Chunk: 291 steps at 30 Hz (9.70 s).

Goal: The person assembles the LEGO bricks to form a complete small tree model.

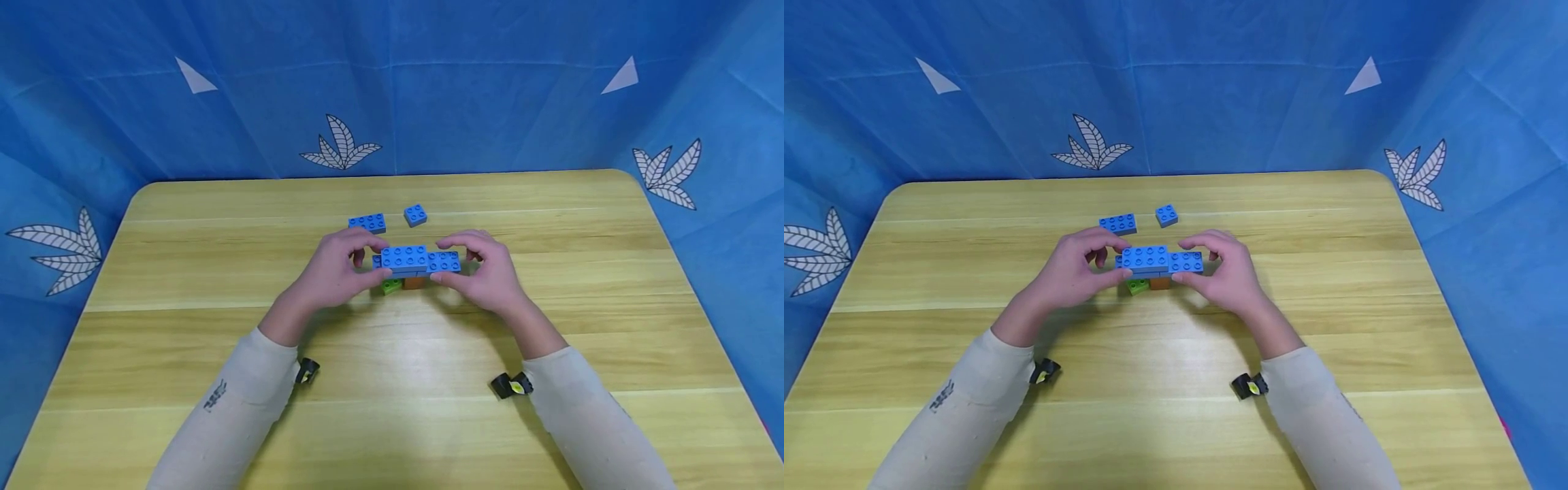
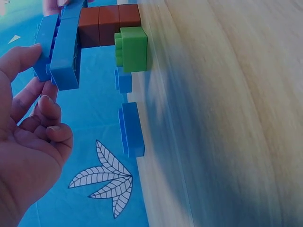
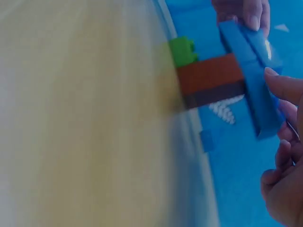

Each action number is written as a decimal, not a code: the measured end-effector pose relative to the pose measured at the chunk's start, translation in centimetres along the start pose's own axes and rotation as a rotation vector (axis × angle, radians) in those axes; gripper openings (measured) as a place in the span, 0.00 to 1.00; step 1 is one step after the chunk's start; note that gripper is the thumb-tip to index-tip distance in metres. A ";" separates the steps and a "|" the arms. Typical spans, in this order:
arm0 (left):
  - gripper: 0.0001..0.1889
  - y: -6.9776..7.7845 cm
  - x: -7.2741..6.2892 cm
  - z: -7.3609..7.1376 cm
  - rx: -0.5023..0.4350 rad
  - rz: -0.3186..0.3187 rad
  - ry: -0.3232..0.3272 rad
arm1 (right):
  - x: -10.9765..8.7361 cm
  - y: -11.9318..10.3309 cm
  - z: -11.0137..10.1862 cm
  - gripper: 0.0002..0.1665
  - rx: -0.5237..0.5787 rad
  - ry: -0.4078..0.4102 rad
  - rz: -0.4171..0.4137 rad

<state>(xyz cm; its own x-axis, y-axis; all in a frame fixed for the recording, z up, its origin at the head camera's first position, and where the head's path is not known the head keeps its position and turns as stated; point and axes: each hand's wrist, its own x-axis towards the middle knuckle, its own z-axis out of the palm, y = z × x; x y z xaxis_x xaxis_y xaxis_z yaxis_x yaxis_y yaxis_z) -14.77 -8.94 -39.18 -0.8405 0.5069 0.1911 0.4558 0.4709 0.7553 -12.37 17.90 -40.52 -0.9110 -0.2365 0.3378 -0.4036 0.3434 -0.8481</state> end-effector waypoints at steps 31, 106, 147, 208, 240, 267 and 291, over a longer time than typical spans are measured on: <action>0.20 -0.4 -0.1 1.0 -0.082 0.048 0.052 | 0.7 1.5 1.2 0.19 0.050 -0.053 0.019; 0.22 0.4 0.4 1.4 0.158 -0.060 -0.049 | 0.7 1.9 1.1 0.22 -0.048 -0.075 -0.028; 0.17 -0.7 0.1 3.1 -0.219 -0.087 0.119 | 0.5 2.0 1.5 0.20 -0.021 -0.033 -0.052; 0.19 -0.7 0.3 2.4 -0.109 -0.064 0.052 | 0.4 2.2 1.8 0.23 -0.062 -0.033 -0.046; 0.17 -0.3 0.7 2.6 -0.071 -0.065 0.060 | 1.2 1.3 1.3 0.18 -0.101 -0.116 0.016; 0.21 -1.0 0.3 3.0 -0.090 -0.103 0.061 | 4.9 5.2 -1.5 0.20 0.245 -0.009 0.143; 0.19 -0.7 0.4 3.1 -0.093 -0.100 0.056 | 8.8 8.6 1.5 0.33 -0.010 -0.132 0.308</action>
<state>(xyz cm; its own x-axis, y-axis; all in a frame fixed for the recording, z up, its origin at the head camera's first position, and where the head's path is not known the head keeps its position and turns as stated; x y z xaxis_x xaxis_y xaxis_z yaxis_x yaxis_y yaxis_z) -14.46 -6.84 -41.56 -0.8966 0.4185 0.1447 0.3419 0.4467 0.8268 -23.74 17.42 -45.46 -0.9717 -0.2359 0.0098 -0.1124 0.4257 -0.8978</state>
